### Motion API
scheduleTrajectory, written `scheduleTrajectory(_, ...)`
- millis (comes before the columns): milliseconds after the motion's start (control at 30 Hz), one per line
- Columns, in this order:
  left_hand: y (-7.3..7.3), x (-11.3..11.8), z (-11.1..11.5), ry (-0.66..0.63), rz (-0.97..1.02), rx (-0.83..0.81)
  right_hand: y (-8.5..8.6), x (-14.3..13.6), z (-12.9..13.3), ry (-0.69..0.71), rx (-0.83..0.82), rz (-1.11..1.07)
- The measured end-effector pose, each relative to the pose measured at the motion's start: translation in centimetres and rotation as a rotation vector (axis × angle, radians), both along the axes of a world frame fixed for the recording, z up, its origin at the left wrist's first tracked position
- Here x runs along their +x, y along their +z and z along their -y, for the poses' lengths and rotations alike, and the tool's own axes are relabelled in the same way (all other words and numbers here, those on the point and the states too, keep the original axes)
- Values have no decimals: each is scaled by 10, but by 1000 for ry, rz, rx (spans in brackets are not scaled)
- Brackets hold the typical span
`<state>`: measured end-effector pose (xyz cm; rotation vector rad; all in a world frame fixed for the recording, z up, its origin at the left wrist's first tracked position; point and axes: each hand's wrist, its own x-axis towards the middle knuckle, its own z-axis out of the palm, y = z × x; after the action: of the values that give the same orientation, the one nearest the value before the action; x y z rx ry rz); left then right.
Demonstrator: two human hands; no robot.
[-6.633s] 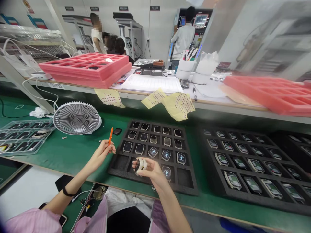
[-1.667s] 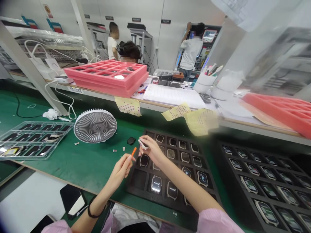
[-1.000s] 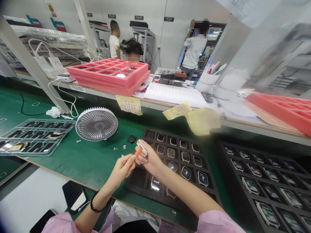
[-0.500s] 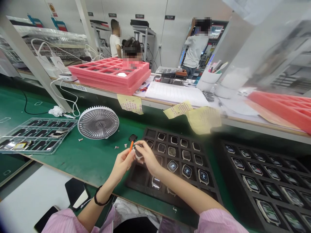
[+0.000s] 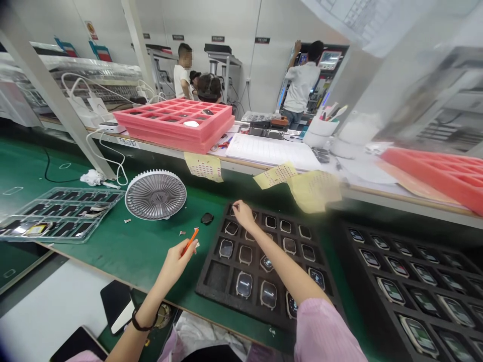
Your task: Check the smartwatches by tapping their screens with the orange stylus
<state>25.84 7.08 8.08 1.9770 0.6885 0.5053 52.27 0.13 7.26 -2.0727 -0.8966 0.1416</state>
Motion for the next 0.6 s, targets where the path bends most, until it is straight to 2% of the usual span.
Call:
scheduleTrajectory(100, -1, -3, -5, 25, -145, 129, -1, -1, 7, -6, -99, 99)
scheduleTrajectory(300, -3, -7, -17, 111, -368, 284, 9, 11, 50, -121, -257, 156)
scheduleTrajectory(467, 0, -5, -14, 96, -352, 273, 4, 14, 50, -147, -260, 57)
scheduleTrajectory(600, 3, -3, -9, 76, -211, 162, 3, 16, 44, -111, -141, -97)
